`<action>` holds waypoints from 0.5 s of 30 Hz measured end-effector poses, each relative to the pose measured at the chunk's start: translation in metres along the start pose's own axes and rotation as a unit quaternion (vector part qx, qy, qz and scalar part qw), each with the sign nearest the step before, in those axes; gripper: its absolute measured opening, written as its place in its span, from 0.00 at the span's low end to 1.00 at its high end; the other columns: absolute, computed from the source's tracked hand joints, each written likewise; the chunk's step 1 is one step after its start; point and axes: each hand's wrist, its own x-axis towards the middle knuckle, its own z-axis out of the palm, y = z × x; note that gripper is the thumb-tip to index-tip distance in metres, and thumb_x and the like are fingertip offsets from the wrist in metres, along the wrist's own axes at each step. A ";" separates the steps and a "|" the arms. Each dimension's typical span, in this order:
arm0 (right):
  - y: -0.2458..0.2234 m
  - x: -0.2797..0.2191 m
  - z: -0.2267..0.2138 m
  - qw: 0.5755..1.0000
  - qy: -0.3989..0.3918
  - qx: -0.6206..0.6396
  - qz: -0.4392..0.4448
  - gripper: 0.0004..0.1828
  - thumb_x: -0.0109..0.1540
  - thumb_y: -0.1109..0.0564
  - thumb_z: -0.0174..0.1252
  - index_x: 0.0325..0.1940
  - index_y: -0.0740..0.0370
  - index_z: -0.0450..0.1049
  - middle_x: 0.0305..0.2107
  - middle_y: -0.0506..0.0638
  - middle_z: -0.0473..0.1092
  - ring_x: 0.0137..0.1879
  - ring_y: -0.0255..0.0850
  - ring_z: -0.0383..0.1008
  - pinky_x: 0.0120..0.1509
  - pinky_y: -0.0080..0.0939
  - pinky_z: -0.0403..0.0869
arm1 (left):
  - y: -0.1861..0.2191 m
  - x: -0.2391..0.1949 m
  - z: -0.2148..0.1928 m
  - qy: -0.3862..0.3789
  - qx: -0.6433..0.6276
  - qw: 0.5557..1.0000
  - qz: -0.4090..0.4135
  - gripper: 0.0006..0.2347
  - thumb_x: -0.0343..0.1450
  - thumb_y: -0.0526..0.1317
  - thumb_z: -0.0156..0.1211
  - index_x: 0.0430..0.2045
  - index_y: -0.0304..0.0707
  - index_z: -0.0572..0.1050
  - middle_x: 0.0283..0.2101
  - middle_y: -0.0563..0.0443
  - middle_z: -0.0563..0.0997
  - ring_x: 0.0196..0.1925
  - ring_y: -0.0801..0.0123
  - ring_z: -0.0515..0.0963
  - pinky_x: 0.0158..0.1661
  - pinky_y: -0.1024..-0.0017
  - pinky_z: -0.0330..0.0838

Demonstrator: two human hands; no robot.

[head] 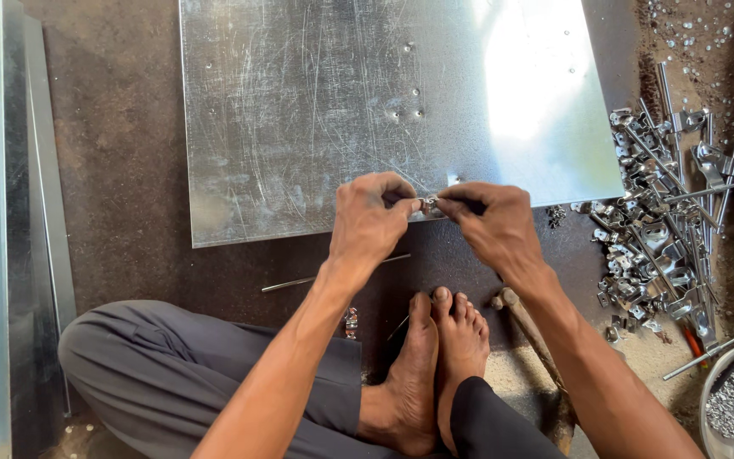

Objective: The person assembles a metal box by attaching a latch and brackets to a metal sheet using a hammer and a punch, then fits the panel into a larger metal frame.

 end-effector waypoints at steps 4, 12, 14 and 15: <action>-0.003 0.021 0.001 0.996 -0.010 -0.070 -0.050 0.08 0.60 0.55 0.67 0.41 0.56 0.86 0.33 0.51 0.82 0.35 0.40 0.80 0.41 0.39 0.78 | -0.004 0.018 0.002 -0.018 0.042 0.998 -0.035 0.05 0.61 0.36 0.70 0.24 0.35 0.85 0.24 0.44 0.85 0.27 0.63 0.86 0.34 0.67 0.78; 0.000 0.017 0.005 0.987 0.010 -0.032 -0.159 0.11 0.62 0.60 0.61 0.47 0.61 0.82 0.37 0.54 0.80 0.37 0.40 0.81 0.43 0.40 0.82 | -0.005 0.025 0.002 -0.050 0.063 0.989 -0.127 0.05 0.59 0.37 0.69 0.23 0.37 0.85 0.20 0.42 0.84 0.25 0.60 0.86 0.33 0.67 0.78; 0.002 0.006 0.013 0.979 -0.017 -0.125 -0.163 0.15 0.67 0.61 0.55 0.58 0.62 0.75 0.36 0.55 0.78 0.37 0.42 0.79 0.43 0.42 0.81 | -0.011 0.012 0.013 0.053 0.070 0.996 0.004 0.03 0.61 0.34 0.68 0.24 0.37 0.85 0.24 0.44 0.84 0.27 0.64 0.84 0.31 0.67 0.76; 0.003 -0.001 0.016 0.962 -0.046 -0.215 -0.164 0.20 0.72 0.62 0.50 0.69 0.62 0.69 0.36 0.57 0.77 0.38 0.44 0.76 0.43 0.44 0.79 | -0.017 -0.009 0.017 0.027 0.010 1.000 -0.012 0.04 0.61 0.32 0.66 0.25 0.35 0.84 0.24 0.45 0.84 0.26 0.66 0.84 0.29 0.69 0.76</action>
